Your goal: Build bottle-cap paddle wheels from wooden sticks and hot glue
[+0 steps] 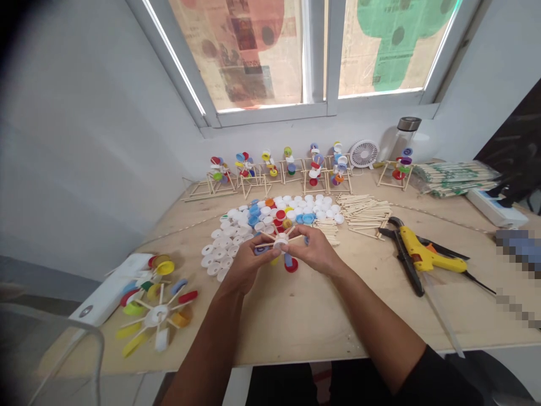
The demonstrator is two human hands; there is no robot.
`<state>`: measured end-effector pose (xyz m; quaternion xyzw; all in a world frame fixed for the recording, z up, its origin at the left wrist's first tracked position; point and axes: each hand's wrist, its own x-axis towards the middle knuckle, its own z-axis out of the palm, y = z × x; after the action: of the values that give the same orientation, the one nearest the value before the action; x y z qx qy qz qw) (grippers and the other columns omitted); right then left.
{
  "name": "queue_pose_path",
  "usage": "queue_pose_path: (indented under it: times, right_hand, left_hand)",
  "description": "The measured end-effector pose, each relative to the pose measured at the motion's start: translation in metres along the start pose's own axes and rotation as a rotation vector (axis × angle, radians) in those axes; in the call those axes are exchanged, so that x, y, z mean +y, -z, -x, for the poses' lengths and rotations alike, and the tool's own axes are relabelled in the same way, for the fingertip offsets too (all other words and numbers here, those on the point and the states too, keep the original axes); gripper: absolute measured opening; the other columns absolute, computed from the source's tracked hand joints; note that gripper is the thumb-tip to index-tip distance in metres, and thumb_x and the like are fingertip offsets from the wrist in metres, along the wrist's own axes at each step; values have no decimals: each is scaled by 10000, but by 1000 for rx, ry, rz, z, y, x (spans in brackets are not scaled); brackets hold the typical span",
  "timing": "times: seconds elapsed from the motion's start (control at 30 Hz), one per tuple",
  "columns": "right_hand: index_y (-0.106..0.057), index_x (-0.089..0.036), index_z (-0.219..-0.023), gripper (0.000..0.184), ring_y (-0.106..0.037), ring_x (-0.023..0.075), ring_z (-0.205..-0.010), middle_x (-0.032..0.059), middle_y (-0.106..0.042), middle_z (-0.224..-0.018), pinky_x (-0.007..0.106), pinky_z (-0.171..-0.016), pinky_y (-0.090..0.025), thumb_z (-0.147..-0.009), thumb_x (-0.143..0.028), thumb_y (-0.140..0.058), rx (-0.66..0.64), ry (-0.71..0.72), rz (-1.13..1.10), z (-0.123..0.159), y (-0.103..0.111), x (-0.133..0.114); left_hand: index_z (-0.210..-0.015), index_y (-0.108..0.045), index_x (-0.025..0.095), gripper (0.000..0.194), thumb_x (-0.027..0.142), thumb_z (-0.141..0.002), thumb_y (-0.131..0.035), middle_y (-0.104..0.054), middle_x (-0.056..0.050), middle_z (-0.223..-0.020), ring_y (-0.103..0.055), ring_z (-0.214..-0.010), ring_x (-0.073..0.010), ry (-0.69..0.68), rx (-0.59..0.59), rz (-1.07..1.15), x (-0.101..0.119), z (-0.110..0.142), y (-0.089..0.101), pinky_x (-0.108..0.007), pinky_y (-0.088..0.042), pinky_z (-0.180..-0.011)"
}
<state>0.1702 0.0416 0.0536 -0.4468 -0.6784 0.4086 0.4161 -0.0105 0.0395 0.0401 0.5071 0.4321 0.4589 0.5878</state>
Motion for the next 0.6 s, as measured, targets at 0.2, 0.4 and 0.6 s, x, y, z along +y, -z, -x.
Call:
queue_pose_path:
  times: [0.2, 0.4, 0.6]
  right_hand:
    - [-630, -194, -999, 324, -624, 198, -889, 63, -684, -948, 338, -774, -475, -783, -429, -580, 265, -83, -43, -4, 15, 11]
    - [-669, -209, -857, 170, -590, 243, -917, 62, -693, -911, 424, -860, -396, -767, -324, -583, 351, 8, 509, -8, 32, 28]
    - [-678, -228, -871, 152, -536, 278, -918, 85, -693, -895, 446, -822, -314, -770, -304, -593, 136, 24, 909, -4, 22, 33]
  left_hand:
    - [-787, -653, 166, 342, 334, -538, -816, -657, 7, -685, -583, -592, -117, -36, 279, 76, -4, -6, 12, -217, -424, -570]
    - [-819, -661, 171, 395, 303, -492, -837, -668, 19, -718, -586, -613, -94, -86, 408, 234, -7, -11, 15, -205, -440, -608]
    - [-803, -659, 160, 399, 281, -471, -844, -670, 11, -722, -593, -624, -100, -86, 412, 261, -7, -12, 14, -211, -442, -614]
